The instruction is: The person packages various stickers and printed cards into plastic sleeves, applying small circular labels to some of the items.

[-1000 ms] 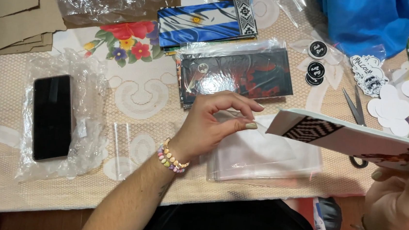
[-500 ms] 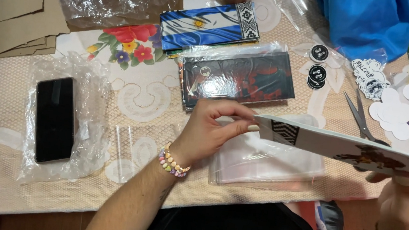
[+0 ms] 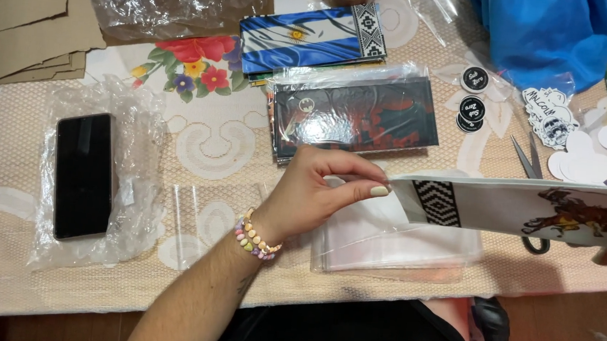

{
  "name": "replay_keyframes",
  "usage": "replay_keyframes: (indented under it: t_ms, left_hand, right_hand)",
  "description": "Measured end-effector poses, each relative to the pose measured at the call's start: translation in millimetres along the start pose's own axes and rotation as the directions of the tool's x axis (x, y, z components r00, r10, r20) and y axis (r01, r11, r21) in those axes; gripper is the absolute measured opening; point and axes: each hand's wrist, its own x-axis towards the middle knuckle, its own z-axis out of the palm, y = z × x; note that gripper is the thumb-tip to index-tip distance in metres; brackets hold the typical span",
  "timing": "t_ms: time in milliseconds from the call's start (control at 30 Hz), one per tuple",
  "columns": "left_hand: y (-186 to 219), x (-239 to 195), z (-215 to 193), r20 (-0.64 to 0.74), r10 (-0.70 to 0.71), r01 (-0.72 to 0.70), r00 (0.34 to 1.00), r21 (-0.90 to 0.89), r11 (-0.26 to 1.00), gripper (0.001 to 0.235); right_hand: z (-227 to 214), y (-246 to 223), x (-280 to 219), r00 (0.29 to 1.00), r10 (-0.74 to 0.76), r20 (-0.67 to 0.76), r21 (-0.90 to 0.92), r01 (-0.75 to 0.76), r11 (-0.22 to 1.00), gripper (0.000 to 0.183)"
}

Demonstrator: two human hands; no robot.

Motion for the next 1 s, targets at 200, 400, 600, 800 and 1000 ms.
replay_keyframes:
  t_ms: [200, 400, 600, 800, 1000]
  left_hand:
    - [0.8, -0.4, -0.3, 0.0, -0.002, 0.002, 1.0, 0.033, 0.999, 0.015]
    - [9.1, 2.4, 0.4, 0.014, -0.023, 0.023, 1.0, 0.039, 0.999, 0.014]
    - [33.8, 17.4, 3.4, 0.019, -0.068, 0.068, 0.998, 0.021, 0.997, 0.014]
    - [52.6, 32.1, 9.1, -0.032, -0.06, 0.061, 0.998, 0.03, 0.998, 0.013]
    - [69.9, 31.1, 6.2, -0.03, 0.04, -0.041, 0.999, -0.02, 0.999, 0.012]
  right_hand:
    - [22.6, -105.6, -16.1, 0.998, -0.068, 0.016, 0.015, 0.067, 0.998, 0.034]
    - [69.0, -289.1, -26.9, 0.999, -0.02, 0.034, 0.288, 0.009, 0.958, 0.029]
    - [121.2, -337.8, -18.9, 0.849, -0.362, -0.386, 0.233, 0.469, 0.852, 0.058]
    - [147.6, -363.1, -21.1, 0.867, -0.352, -0.353, 0.294, 0.46, 0.838, 0.03]
    - [146.1, -389.0, -18.6, 0.913, -0.37, -0.171, 0.38, 0.408, 0.83, 0.015]
